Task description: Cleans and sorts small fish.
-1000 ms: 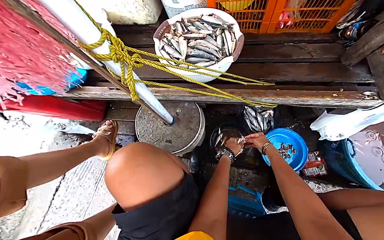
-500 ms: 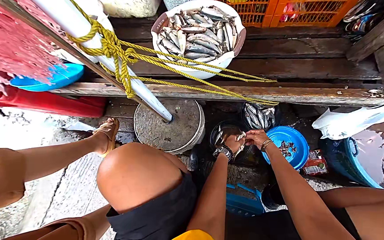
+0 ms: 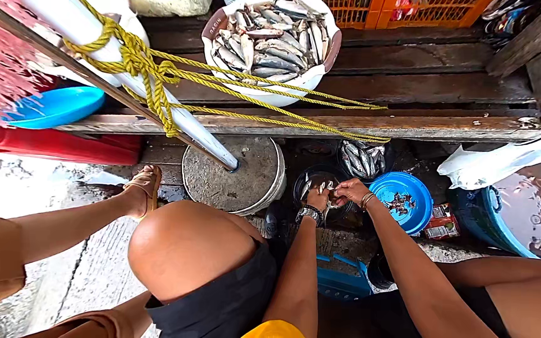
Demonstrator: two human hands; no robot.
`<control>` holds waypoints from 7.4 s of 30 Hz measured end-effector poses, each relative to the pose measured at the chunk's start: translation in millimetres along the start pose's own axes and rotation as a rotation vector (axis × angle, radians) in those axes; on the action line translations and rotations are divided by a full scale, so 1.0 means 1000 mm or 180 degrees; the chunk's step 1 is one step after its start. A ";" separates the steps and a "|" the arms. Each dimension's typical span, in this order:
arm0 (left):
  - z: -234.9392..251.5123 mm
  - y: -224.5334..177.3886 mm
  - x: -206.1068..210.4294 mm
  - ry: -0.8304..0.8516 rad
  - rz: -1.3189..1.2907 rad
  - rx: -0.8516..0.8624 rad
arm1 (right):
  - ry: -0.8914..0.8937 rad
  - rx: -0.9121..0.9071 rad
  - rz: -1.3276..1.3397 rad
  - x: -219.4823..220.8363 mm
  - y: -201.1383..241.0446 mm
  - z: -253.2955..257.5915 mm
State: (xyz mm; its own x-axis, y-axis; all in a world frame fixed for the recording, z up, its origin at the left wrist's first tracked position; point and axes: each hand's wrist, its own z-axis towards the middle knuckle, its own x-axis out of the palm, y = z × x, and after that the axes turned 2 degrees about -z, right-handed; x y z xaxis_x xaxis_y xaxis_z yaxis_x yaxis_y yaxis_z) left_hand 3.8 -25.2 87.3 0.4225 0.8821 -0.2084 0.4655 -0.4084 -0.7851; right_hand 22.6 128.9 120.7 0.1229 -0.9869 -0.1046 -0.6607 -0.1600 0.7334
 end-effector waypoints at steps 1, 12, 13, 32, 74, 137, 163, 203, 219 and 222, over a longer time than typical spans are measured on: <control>0.001 0.002 -0.001 -0.0072 0.0024 -0.0025 | 0.0035 0.0049 -0.0021 -0.002 -0.002 0.000; 0.021 0.023 0.006 -0.0272 -0.0586 -0.0465 | -0.0260 -0.0649 -0.1102 0.019 -0.021 0.017; 0.021 0.024 0.007 -0.0277 -0.0679 -0.0544 | -0.0283 -0.0743 -0.1340 0.023 -0.023 0.019; 0.051 0.050 -0.003 -0.1203 -0.2871 -0.1007 | -0.0529 0.1647 -0.2972 -0.068 -0.066 0.021; 0.030 0.031 0.016 -0.0011 -0.1830 -0.0301 | -0.0148 0.0077 0.0332 -0.017 -0.033 0.046; 0.038 0.041 -0.002 -0.0008 0.0089 -0.0700 | 0.0252 -0.0599 -0.1906 0.027 -0.042 0.038; 0.069 0.087 0.009 -0.1251 -0.2438 -0.1218 | -0.0423 0.0330 -0.0658 -0.034 -0.069 0.031; 0.072 0.086 0.017 -0.1284 -0.2411 -0.1680 | -0.0151 0.1723 0.0412 0.001 -0.110 0.140; 0.054 0.044 0.019 -0.0973 -0.2242 -0.0998 | 0.0480 -0.0561 -0.3905 0.021 -0.032 0.013; 0.048 0.043 0.015 -0.0780 -0.2291 -0.0825 | 0.0562 -0.0361 -0.2975 0.009 -0.031 0.011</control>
State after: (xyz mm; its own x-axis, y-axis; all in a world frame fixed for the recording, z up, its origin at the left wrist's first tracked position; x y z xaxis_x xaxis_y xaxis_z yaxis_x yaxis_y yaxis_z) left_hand -6.9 -18.4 22.1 -0.2189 0.9639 0.1517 0.7372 0.2652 -0.6214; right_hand 36.4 125.0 90.0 0.6802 -0.4423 -0.5846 -0.1645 -0.8692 0.4662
